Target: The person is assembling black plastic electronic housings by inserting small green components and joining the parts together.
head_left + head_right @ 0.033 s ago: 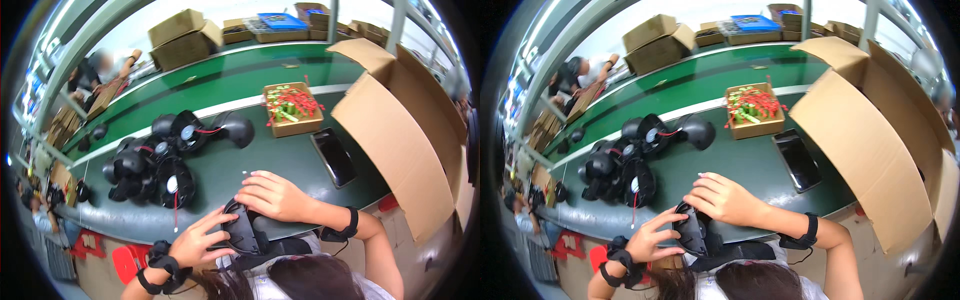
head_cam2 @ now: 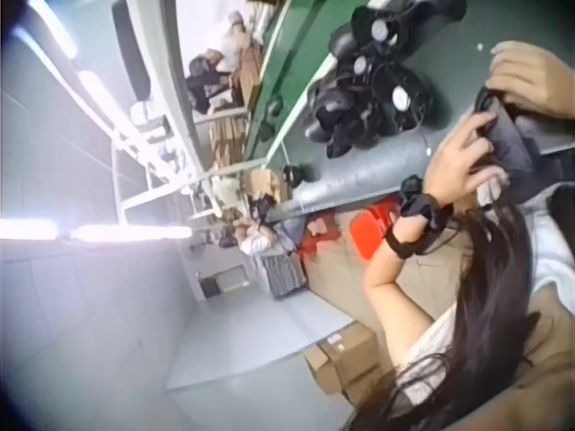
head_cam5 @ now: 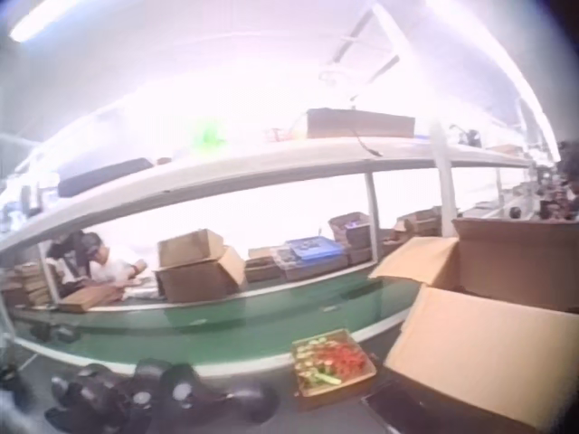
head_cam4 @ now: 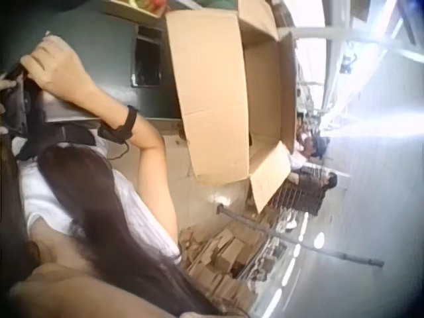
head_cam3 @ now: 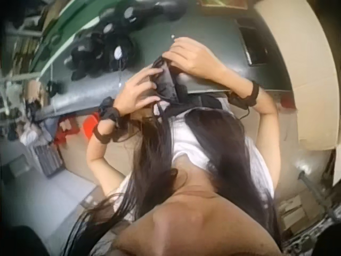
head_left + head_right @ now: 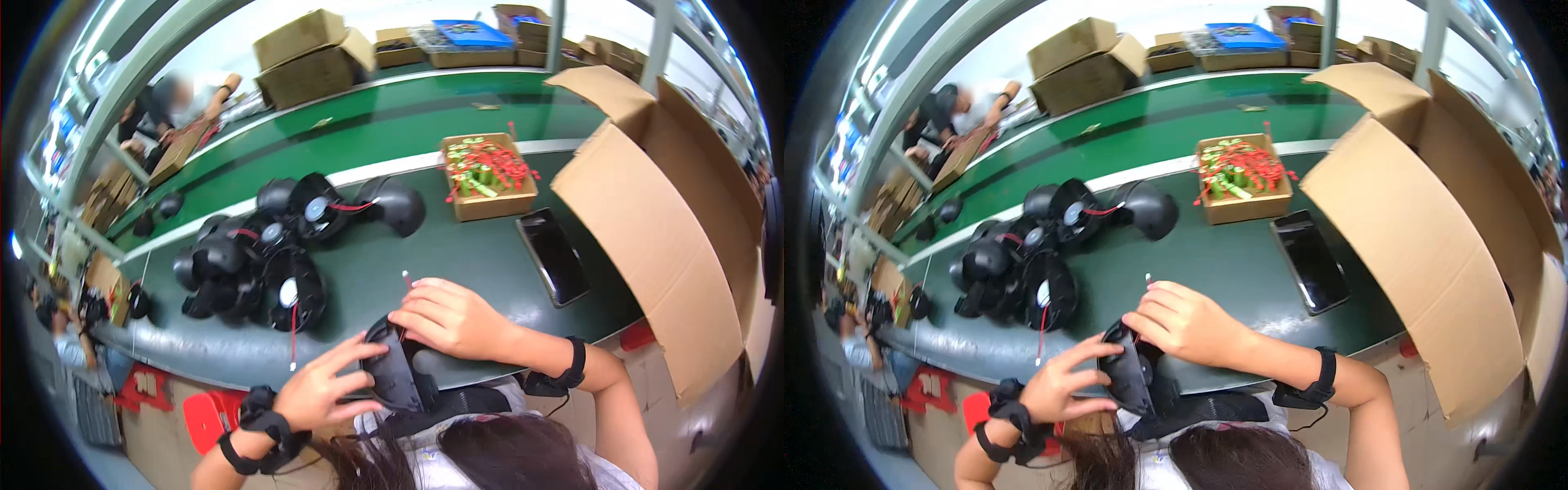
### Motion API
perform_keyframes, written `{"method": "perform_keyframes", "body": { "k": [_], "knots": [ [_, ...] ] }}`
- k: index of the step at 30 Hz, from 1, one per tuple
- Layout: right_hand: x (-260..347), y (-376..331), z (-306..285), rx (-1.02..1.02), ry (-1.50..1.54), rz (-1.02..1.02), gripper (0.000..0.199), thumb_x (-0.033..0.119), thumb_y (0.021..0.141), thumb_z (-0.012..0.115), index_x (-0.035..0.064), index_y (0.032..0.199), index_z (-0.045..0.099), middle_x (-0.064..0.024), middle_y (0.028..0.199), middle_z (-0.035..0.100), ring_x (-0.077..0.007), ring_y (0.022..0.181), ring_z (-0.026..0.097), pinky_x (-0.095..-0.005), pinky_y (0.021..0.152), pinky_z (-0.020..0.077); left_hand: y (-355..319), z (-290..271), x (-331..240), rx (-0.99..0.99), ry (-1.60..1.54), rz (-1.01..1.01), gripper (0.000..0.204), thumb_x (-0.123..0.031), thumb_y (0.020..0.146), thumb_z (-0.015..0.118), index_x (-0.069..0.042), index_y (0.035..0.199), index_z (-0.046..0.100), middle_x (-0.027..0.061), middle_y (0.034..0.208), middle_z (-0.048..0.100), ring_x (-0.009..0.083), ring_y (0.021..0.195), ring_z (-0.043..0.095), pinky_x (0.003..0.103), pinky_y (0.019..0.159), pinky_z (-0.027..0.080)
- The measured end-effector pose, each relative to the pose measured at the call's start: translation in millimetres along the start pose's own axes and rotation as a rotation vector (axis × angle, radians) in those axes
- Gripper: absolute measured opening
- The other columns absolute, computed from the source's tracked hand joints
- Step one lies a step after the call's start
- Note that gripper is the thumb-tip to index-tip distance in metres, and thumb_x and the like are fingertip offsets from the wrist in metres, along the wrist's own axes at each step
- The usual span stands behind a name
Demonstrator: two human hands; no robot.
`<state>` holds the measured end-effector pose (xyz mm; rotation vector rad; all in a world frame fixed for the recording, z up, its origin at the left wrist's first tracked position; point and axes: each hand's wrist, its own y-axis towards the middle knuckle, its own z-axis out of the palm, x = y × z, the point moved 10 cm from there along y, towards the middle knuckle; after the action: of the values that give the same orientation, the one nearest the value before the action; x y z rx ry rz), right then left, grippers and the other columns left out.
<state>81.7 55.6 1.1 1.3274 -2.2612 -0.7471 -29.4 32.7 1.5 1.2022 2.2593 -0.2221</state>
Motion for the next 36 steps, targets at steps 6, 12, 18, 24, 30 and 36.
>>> {"method": "perform_keyframes", "body": {
  "k": [6, 12, 18, 24, 30, 36],
  "knots": [
    [4.3, 5.2, 5.9, -0.012, 0.112, 0.038, 0.013, 0.013, 0.079, 0.062, 0.0049, 0.089, 0.060, -0.0065, 0.081, 0.056, -0.0257, 0.074, 0.061, -0.0371, 0.069, 0.0504, -16.9, -11.8, 17.2, -0.172, 0.045, -0.124, 0.033, -0.022, 0.073, 0.081, -0.004, 0.089, 0.058, 0.0161, 0.135, 0.052, 0.0455, 0.130, 0.044, 0.049, 0.104, 0.041],
    [5.3, -18.5, 4.3, 0.132, 0.321, 0.232, 0.013, 0.018, 0.086, 0.065, 0.0063, 0.092, 0.062, -0.0094, 0.081, 0.056, -0.0305, 0.074, 0.065, -0.0426, 0.064, 0.0514, -9.9, -7.6, 12.0, -0.443, 0.078, -0.116, 0.049, -0.032, 0.064, 0.087, -0.002, 0.092, 0.060, 0.0176, 0.132, 0.055, 0.0464, 0.135, 0.038, 0.051, 0.106, 0.039],
    [17.1, -18.2, -17.7, 0.057, 0.068, 0.116, 0.007, 0.016, 0.075, 0.065, 0.0102, 0.078, 0.064, -0.0022, 0.076, 0.055, -0.0163, 0.076, 0.059, -0.0318, 0.069, 0.0464, 17.0, -0.5, 9.4, -0.231, 0.056, -0.070, 0.061, -0.029, 0.068, 0.084, -0.015, 0.124, 0.065, 0.0164, 0.133, 0.052, 0.0435, 0.139, 0.033, 0.052, 0.110, 0.033],
    [33.1, 5.8, -41.8, 0.015, -0.113, -0.111, 0.011, 0.019, 0.075, 0.070, 0.0115, 0.080, 0.064, 0.0015, 0.077, 0.055, -0.0173, 0.079, 0.056, -0.0360, 0.080, 0.0460, 32.0, 4.2, 5.0, -0.070, 0.039, -0.004, 0.052, -0.033, 0.076, 0.078, -0.013, 0.123, 0.064, 0.0161, 0.132, 0.051, 0.0422, 0.139, 0.033, 0.049, 0.110, 0.035],
    [28.6, 25.7, -42.8, 0.331, -0.168, -0.062, 0.007, 0.014, 0.075, 0.063, 0.0093, 0.079, 0.066, -0.0001, 0.089, 0.064, -0.0144, 0.087, 0.060, -0.0310, 0.083, 0.0428, 35.8, -0.6, 12.8, 0.061, 0.013, -0.042, 0.048, -0.030, 0.081, 0.072, -0.014, 0.125, 0.063, 0.0176, 0.135, 0.049, 0.0425, 0.138, 0.033, 0.048, 0.112, 0.032],
    [18.6, 17.2, -28.5, 0.270, 0.047, -0.008, 0.008, 0.016, 0.078, 0.066, 0.0083, 0.078, 0.063, -0.0020, 0.082, 0.062, -0.0183, 0.083, 0.060, -0.0324, 0.077, 0.0427, 33.6, -1.1, 13.3, 0.024, -0.029, -0.030, 0.045, -0.027, 0.083, 0.068, -0.012, 0.126, 0.063, 0.0184, 0.135, 0.048, 0.0423, 0.139, 0.031, 0.048, 0.112, 0.032]
  ]
}}
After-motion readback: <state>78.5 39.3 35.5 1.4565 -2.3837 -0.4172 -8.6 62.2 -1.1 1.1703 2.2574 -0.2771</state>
